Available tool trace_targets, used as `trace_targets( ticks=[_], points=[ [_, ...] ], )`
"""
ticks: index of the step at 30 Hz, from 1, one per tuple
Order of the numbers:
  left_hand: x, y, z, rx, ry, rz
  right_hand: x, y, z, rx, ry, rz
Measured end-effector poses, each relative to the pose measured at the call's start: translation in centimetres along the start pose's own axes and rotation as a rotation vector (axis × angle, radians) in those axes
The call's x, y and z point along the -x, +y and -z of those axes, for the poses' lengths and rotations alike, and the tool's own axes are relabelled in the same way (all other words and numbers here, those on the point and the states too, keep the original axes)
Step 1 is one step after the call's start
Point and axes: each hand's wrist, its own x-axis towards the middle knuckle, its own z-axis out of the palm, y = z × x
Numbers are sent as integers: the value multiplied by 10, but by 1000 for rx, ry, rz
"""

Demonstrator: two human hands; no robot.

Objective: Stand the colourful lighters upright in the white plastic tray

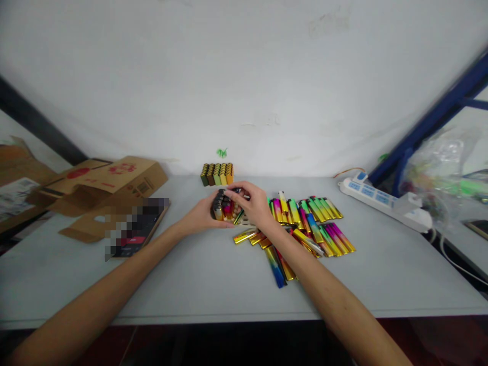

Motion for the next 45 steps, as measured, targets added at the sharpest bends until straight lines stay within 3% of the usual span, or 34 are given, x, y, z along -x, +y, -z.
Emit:
trace_targets(
  ticks=[6,9,12,15,20,27,32,37,45],
  points=[
    [0,-3,-1,-29,-4,25,1,-8,-6,-3,157,18],
    [0,-4,-1,-31,-2,33,-4,-14,4,-6,267,39],
    [0,-3,0,-51,-8,38,-11,-23,28,-22,388,41],
    [0,-2,0,-62,-8,55,-9,-34,60,-41,423,14],
    [-1,-2,0,-74,4,48,22,-40,108,172,435,-27],
    [-1,-3,-1,-75,9,65,68,-26,156,460,343,-158],
    [-1,-1,-1,-68,-5,92,80,-17,181,538,135,-257],
    [-1,2,0,-89,8,84,81,-4,183,731,20,-196],
    [0,2,-2,-111,10,52,82,9,172,824,58,-18]
  ],
)
